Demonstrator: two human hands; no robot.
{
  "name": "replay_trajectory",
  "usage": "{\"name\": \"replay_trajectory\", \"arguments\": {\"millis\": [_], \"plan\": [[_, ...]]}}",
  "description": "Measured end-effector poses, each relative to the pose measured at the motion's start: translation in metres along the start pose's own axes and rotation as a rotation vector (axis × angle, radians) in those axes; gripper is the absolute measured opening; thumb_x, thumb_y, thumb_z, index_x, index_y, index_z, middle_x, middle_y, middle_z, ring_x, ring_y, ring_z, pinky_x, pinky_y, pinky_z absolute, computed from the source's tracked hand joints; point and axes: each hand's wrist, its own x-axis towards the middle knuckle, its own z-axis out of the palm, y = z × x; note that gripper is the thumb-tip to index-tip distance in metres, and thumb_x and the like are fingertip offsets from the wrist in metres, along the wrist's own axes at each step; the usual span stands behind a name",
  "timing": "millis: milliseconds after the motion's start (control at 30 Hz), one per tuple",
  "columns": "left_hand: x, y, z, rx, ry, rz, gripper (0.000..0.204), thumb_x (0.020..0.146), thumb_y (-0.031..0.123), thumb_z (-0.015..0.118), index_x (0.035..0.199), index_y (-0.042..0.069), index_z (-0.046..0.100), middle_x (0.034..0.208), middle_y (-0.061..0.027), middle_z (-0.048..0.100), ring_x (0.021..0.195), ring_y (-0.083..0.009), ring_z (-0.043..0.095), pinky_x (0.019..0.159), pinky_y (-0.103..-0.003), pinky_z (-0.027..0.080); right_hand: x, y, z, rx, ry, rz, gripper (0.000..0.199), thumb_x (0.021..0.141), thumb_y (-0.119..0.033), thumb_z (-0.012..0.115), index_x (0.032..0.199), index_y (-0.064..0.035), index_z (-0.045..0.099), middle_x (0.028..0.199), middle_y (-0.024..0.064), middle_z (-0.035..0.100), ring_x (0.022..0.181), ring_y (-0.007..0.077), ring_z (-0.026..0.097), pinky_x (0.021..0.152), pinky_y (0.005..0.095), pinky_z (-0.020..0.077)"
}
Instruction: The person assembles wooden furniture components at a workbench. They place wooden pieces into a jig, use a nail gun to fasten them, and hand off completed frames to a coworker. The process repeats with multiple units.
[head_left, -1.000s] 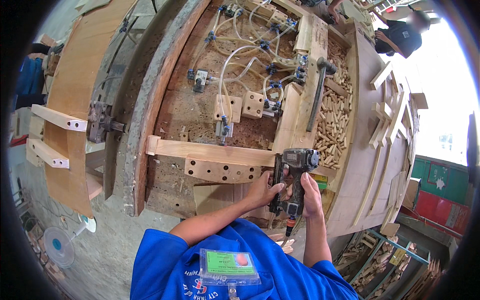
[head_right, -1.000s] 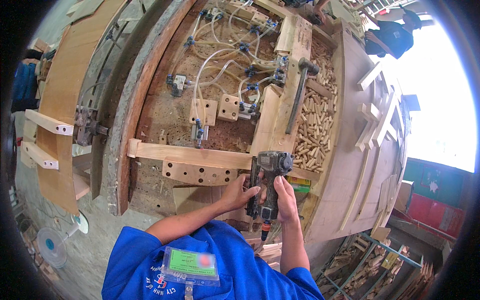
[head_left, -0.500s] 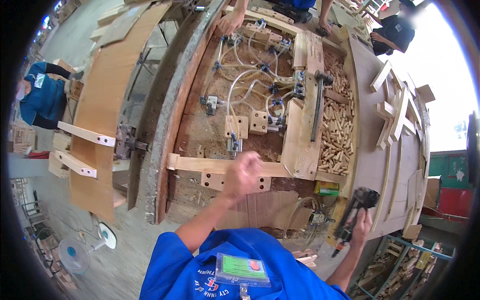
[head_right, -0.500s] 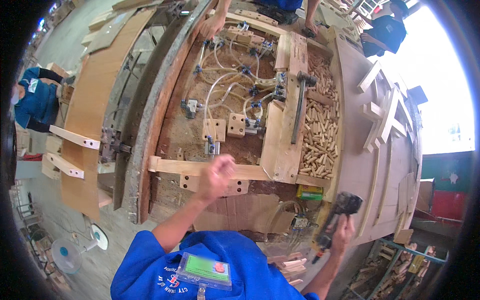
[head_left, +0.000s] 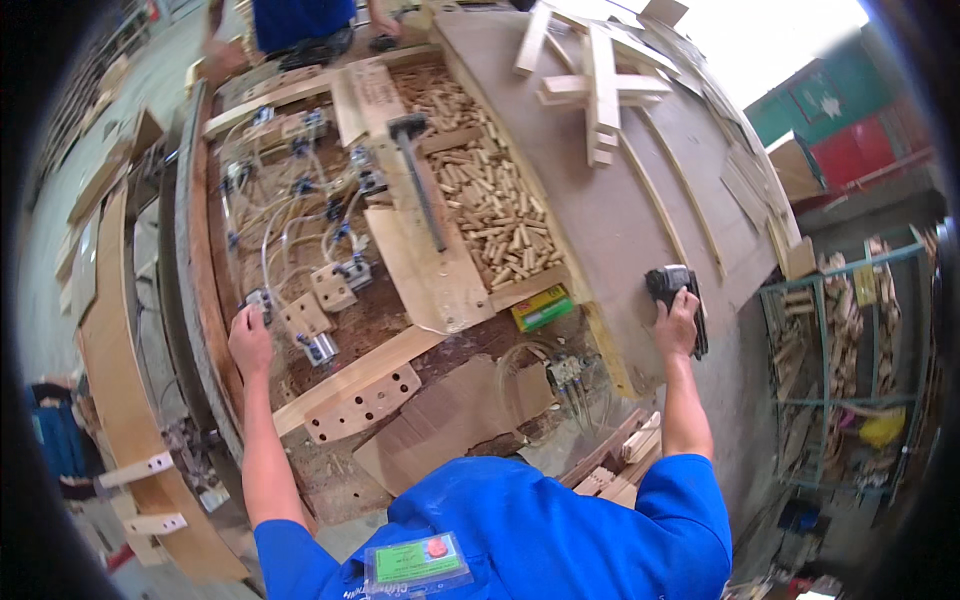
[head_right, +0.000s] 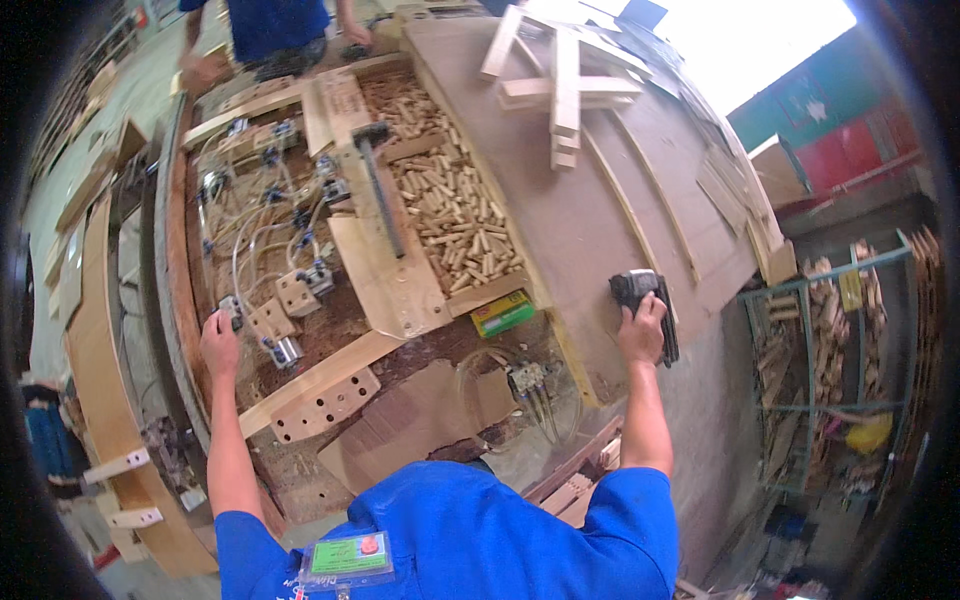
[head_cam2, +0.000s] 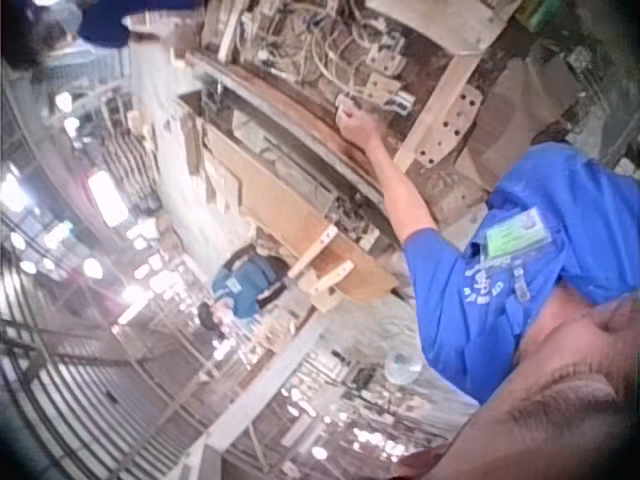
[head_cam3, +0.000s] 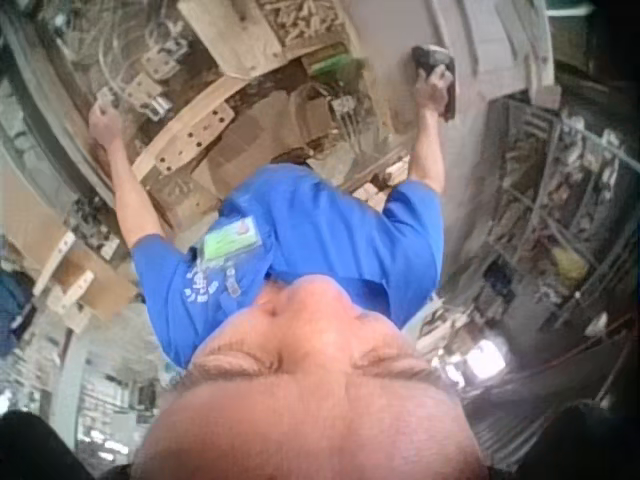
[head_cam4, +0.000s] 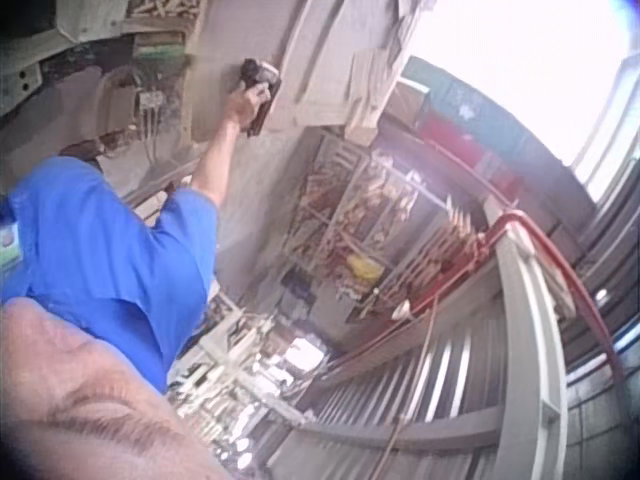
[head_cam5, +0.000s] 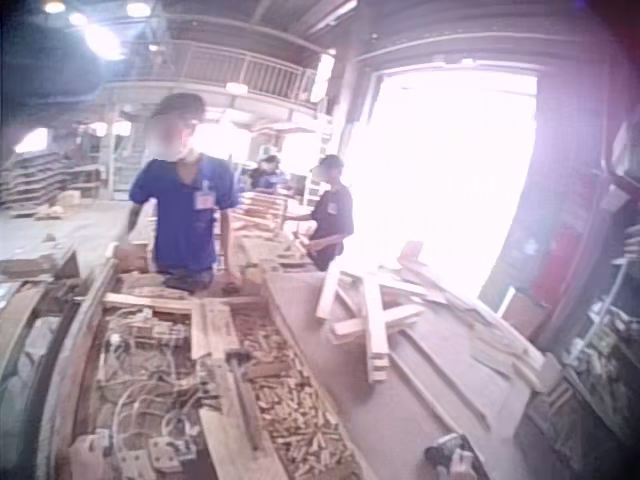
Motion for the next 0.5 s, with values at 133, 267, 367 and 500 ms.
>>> {"name": "replay_trajectory", "arguments": {"millis": [133,267,367,500], "plan": [[-0.02,0.016,0.004,-0.033,0.094,0.074,0.035,0.107,0.029,0.061,0.12,-0.001,0.073,0.114,-0.0198,0.074,0.114,-0.0365,0.069,0.099,-0.045,0.052,-0.016,0.017,-0.013,-0.084,0.277,-0.161,0.062,0.097,-0.029,0.073,0.146,0.0033,0.054,0.135,0.0227,0.057,0.114,0.0417,0.065,0.097,0.0493,0.0552],[-0.082,0.01,-0.009,0.008,0.033,0.117,0.028,0.105,0.024,0.063,0.113,-0.001,0.072,0.107,-0.0183,0.073,0.109,-0.0362,0.068,0.096,-0.047,0.052,-0.084,-0.007,-0.009,0.4,0.137,-0.248,0.05,0.096,-0.021,0.074,0.138,0.0024,0.061,0.121,0.0254,0.066,0.111,0.0439,0.067,0.095,0.0503,0.0549],[-0.121,0.001,-0.021,0.105,-0.074,0.163,0.019,0.101,0.019,0.064,0.103,0.001,0.072,0.1,-0.0173,0.071,0.1,-0.0376,0.066,0.09,-0.049,0.051,-0.146,-0.051,-0.002,0.461,-0.084,-0.188,0.041,0.094,-0.015,0.073,0.129,0.0044,0.065,0.113,0.0258,0.07,0.106,0.0463,0.068,0.095,0.0522,0.0542],[-0.14,0.003,-0.019,0.205,-0.144,0.302,0.015,0.098,0.016,0.063,0.09,0.005,0.069,0.089,-0.0166,0.067,0.089,-0.0386,0.063,0.082,-0.052,0.048,-0.172,-0.063,0.034,0.533,-0.091,-0.02,0.04,0.091,-0.012,0.073,0.127,0.003,0.065,0.114,0.0271,0.072,0.103,0.0444,0.07,0.092,0.0509,0.0555]]}}
